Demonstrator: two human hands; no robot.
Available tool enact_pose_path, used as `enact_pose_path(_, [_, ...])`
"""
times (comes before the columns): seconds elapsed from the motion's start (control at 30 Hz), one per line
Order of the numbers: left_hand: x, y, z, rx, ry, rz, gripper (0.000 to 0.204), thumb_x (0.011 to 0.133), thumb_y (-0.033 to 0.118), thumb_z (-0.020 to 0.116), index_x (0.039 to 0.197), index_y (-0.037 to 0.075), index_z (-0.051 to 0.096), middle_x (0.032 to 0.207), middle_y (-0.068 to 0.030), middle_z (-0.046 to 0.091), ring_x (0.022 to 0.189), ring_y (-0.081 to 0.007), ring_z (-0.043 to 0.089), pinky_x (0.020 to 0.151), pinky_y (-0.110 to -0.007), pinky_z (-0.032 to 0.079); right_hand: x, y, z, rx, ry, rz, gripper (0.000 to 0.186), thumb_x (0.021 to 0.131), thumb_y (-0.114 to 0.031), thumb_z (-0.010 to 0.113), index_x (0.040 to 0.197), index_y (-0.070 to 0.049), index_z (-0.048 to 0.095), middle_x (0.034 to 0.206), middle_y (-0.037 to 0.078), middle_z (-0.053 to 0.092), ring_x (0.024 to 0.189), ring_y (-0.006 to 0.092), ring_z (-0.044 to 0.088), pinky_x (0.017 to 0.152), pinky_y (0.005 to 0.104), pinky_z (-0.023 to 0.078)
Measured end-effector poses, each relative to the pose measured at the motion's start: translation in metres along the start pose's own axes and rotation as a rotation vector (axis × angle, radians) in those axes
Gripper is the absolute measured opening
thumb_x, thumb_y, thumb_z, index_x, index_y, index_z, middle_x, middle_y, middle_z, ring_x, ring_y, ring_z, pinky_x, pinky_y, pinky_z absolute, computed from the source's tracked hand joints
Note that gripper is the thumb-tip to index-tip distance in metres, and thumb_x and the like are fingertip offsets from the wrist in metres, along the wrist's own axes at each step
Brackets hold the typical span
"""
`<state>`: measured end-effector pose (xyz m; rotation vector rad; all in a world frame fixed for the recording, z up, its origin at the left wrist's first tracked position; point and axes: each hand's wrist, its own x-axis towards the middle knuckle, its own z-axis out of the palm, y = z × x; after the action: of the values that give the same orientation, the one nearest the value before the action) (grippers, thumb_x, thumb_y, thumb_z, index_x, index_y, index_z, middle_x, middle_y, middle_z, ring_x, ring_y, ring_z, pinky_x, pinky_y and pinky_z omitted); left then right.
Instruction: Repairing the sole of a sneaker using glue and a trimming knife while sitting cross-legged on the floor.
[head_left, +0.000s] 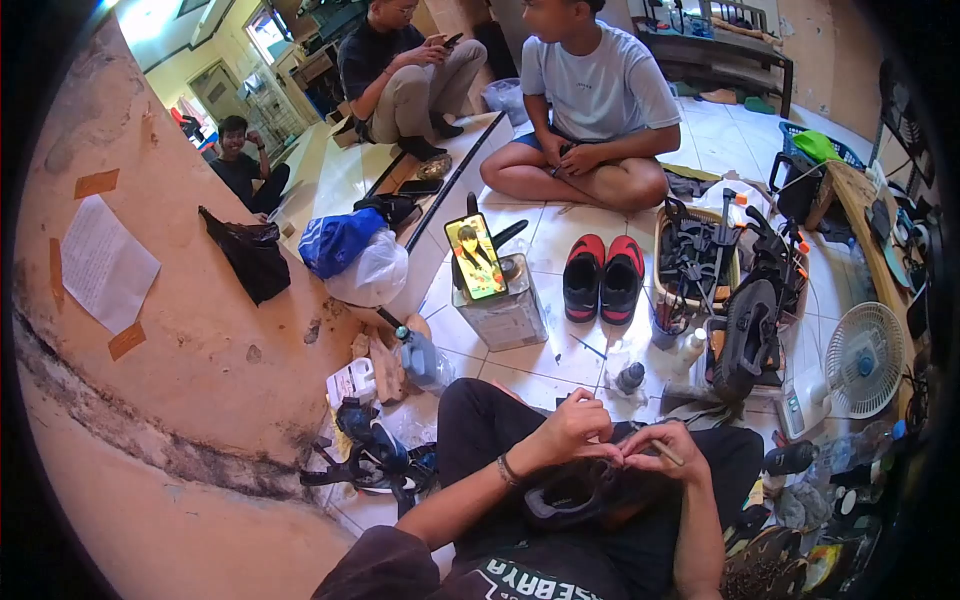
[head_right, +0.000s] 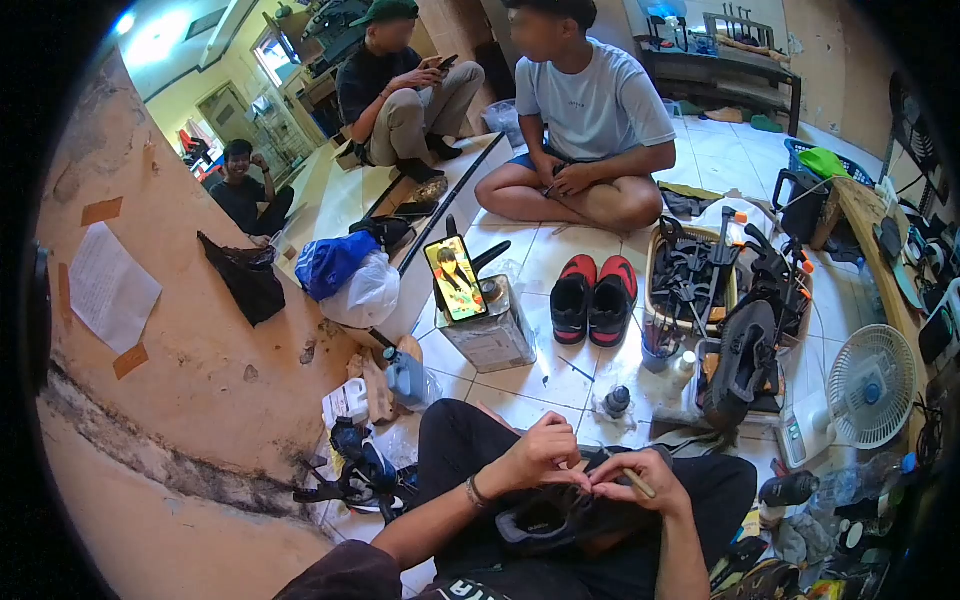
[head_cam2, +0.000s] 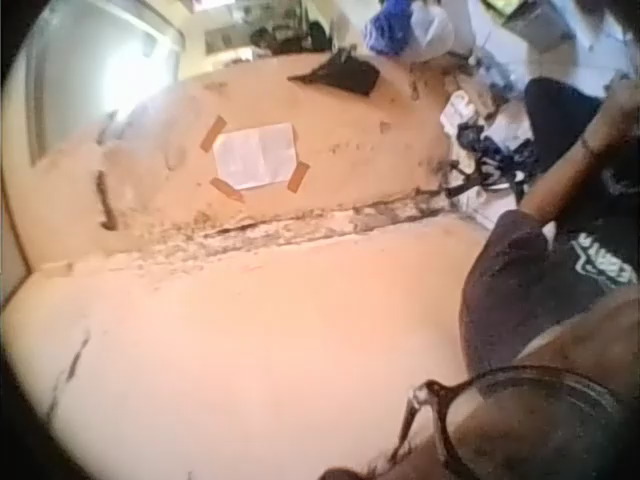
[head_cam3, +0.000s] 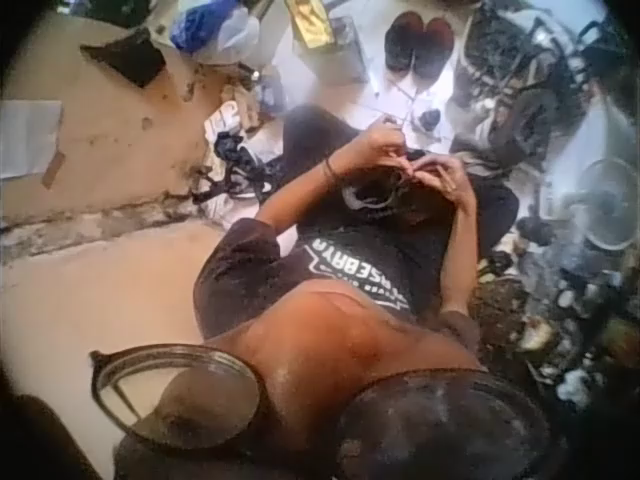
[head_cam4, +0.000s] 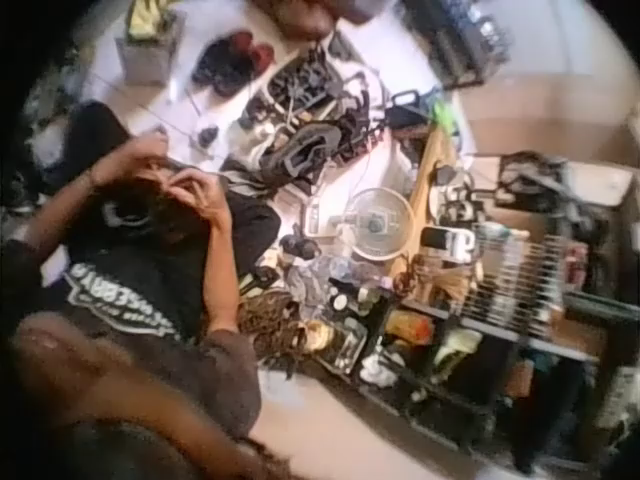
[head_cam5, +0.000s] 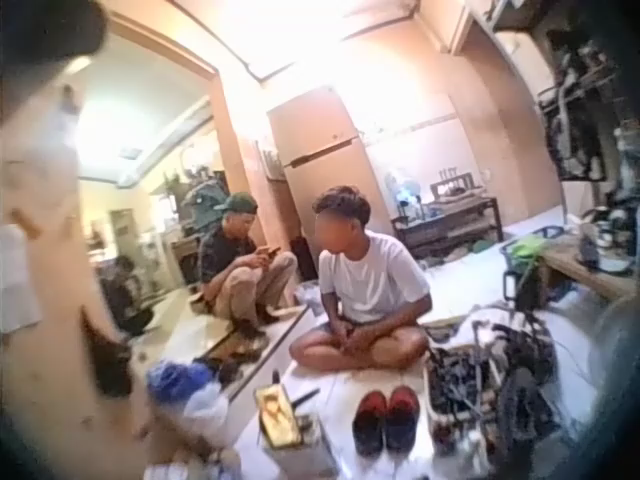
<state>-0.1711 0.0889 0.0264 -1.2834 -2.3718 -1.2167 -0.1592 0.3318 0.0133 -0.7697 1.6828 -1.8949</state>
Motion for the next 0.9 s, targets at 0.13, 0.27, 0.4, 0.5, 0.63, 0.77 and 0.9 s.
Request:
enact_pose_path(0.13, [-0.014,0.004,0.014,-0.155,0.082,-0.197,0.033,0.076,0.031,0.081,0.074,0.009,0.056,0.067,-0.001,0.047,0.064,-0.0189,0.048,0.075,-0.034,0.038,0.001,-0.004,0.005,-0.075,0.066,-0.01,0.017,0.082,-0.001,0.075,0.098,0.002,0.071,0.09,0.009,0.073,0.082,0.0132,0.069,0.075,0.0251,0.054])
enact_pose_path(0.27, [-0.021,0.01,0.029,-0.229,0.139,-0.256,0.029,0.082,0.03,0.076,0.08,0.007,0.059,0.068,-0.002,0.05,0.064,-0.0198,0.048,0.074,-0.034,0.038,0.001,0.01,0.007,-0.09,0.133,-0.13,0.016,0.08,-0.001,0.076,0.095,0.001,0.071,0.089,0.008,0.074,0.08,0.0131,0.069,0.074,0.0253,0.054])
enact_pose_path(0.4, [-0.024,0.01,0.03,-0.341,0.026,-0.322,0.034,0.086,0.038,0.071,0.084,0.006,0.06,0.072,-0.0046,0.053,0.069,-0.0219,0.052,0.077,-0.036,0.037,0.003,0.002,0.005,-0.134,0.045,-0.182,0.014,0.078,-0.001,0.078,0.09,0.0,0.071,0.087,0.008,0.074,0.078,0.0138,0.07,0.071,0.0253,0.054])
enact_pose_path(0.5, [-0.025,0.004,0.031,-0.395,-0.08,-0.337,0.04,0.086,0.044,0.069,0.084,0.006,0.059,0.074,-0.0051,0.054,0.073,-0.023,0.053,0.08,-0.037,0.036,0.004,0.006,0.003,-0.114,-0.013,-0.218,0.014,0.078,-0.002,0.079,0.09,-0.001,0.071,0.087,0.008,0.073,0.076,0.0146,0.07,0.07,0.0256,0.053])
enact_pose_path(0.63, [-0.024,0.0,0.033,-0.415,-0.07,-0.315,0.049,0.083,0.051,0.07,0.078,0.004,0.056,0.07,-0.0052,0.051,0.068,-0.0215,0.051,0.073,-0.035,0.037,0.0,-0.007,0.007,-0.203,-0.009,-0.146,0.015,0.079,-0.005,0.079,0.09,-0.001,0.07,0.085,0.009,0.073,0.076,0.0162,0.07,0.069,0.0264,0.054])
enact_pose_path(0.77, [-0.029,-0.003,0.032,-0.506,-0.165,-0.413,0.056,0.08,0.055,0.07,0.073,0.003,0.052,0.066,-0.0055,0.049,0.062,-0.0177,0.047,0.063,-0.032,0.037,0.0,-0.014,0.014,-0.267,-0.046,-0.16,0.016,0.083,-0.006,0.076,0.095,-0.001,0.067,0.083,0.009,0.072,0.075,0.0181,0.071,0.066,0.0278,0.053])
enact_pose_path(0.9, [-0.033,-0.002,0.038,-0.567,-0.186,-0.475,0.058,0.08,0.058,0.069,0.076,0.002,0.058,0.066,-0.0058,0.053,0.063,-0.0143,0.05,0.057,-0.031,0.038,-0.002,-0.015,0.021,-0.283,-0.026,-0.107,0.017,0.086,-0.008,0.073,0.099,-0.002,0.064,0.083,0.009,0.069,0.074,0.0205,0.069,0.066,0.03,0.052])
